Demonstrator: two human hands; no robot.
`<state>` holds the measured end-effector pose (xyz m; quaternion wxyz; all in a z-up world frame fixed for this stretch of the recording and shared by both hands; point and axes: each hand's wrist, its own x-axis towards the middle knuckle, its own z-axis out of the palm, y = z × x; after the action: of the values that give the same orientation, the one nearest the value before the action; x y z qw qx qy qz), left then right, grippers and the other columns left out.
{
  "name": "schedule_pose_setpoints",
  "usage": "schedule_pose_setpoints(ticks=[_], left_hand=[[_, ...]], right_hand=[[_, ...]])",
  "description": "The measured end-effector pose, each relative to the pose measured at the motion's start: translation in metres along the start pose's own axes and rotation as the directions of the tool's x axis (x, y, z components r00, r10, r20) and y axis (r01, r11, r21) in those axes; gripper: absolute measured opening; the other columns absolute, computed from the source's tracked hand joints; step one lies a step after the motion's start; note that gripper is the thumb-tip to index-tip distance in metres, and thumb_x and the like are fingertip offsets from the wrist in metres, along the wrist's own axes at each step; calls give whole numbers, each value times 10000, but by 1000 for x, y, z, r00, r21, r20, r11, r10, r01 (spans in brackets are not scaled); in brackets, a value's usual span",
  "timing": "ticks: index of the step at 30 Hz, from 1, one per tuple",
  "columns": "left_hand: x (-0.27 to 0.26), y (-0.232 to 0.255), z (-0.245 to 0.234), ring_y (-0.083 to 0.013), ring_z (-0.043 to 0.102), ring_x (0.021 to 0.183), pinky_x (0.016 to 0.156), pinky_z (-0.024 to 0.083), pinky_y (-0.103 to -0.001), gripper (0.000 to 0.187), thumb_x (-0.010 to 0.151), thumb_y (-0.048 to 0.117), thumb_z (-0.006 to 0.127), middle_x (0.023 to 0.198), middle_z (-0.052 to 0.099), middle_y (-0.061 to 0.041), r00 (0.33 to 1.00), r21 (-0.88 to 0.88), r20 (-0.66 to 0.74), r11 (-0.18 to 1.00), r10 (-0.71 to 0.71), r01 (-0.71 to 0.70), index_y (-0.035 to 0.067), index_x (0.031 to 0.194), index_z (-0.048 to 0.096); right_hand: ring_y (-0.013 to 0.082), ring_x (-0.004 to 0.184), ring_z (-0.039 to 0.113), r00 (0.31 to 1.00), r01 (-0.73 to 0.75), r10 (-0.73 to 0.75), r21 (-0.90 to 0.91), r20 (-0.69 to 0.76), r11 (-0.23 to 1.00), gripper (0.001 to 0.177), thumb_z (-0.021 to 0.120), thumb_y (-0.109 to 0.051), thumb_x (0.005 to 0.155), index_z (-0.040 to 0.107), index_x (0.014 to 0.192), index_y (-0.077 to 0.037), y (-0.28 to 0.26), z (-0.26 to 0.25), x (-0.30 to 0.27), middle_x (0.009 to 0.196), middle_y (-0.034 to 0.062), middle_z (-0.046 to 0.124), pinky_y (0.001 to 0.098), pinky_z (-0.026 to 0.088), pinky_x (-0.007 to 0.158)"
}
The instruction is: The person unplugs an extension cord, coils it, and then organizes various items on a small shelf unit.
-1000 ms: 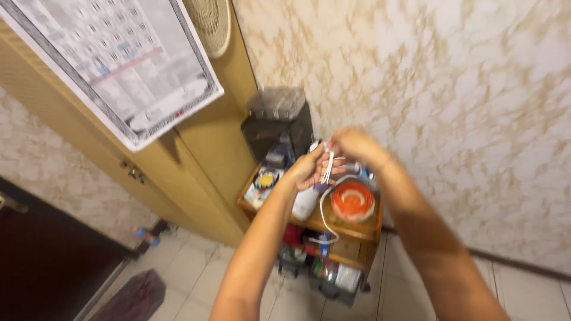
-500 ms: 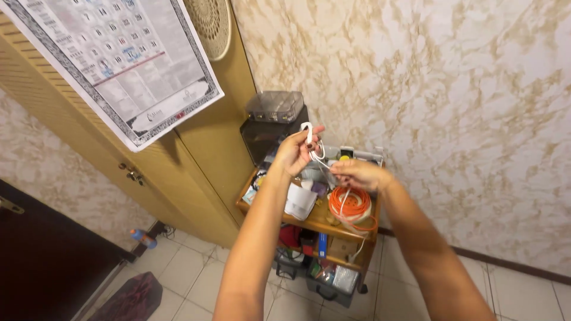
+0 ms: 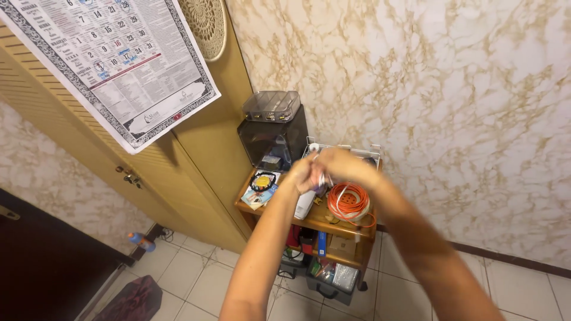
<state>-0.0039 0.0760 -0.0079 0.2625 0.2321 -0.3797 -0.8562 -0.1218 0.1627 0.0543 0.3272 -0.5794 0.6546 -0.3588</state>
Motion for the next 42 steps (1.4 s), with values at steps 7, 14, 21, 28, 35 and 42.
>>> schedule_pose_setpoints(ticks=[7,14,21,28,35,42], left_hand=[[22,44,-31,-58,562,634,848,661,-387,361,1058,204,481,826,623,-56,983,-128,52,977,176,-168,-74,1218,646],[-85,77,34,-29,460,563,738,648,-321,422,1049,313,551,782,563,-31,954,60,299,998,3,-22,-58,1237,626],[-108,64,66,-376,720,1033,942,573,-527,1009,960,788,369,1235,647,-313,910,533,327,845,-256,46,-133,1337,534],[-6,31,2,-177,751,734,787,650,-437,497,1055,477,538,873,726,-119,983,13,170,997,73,-76,-2,1109,660],[-63,73,43,1,311,554,646,500,-153,420,1081,216,500,758,374,48,929,-162,282,966,239,-200,-95,1360,537],[-102,60,49,-52,555,492,482,533,-171,479,1095,329,425,695,626,-52,960,452,256,892,-109,-19,-92,1188,635]], right_hand=[[177,662,561,969,233,-241,120,58,965,266,495,-167,994,724,867,-116,4,19,-68,612,45,615,323,513,664],[67,521,446,885,-207,-131,629,448,749,199,655,-231,998,691,862,-89,112,-16,-1,574,-76,487,227,398,520],[126,313,436,989,-144,132,349,60,926,400,761,-308,864,553,610,-78,32,-73,32,388,32,396,243,279,304],[166,563,582,984,174,-161,215,-77,961,284,501,-212,1060,720,933,-84,-32,-13,-62,675,46,606,272,476,539],[57,453,294,937,77,-272,628,220,774,351,499,-272,1074,598,800,-78,30,18,-85,537,-63,352,214,267,420],[18,457,412,906,-259,-4,563,423,785,223,682,-239,994,650,832,-90,121,-38,-9,591,-73,480,159,300,398]])
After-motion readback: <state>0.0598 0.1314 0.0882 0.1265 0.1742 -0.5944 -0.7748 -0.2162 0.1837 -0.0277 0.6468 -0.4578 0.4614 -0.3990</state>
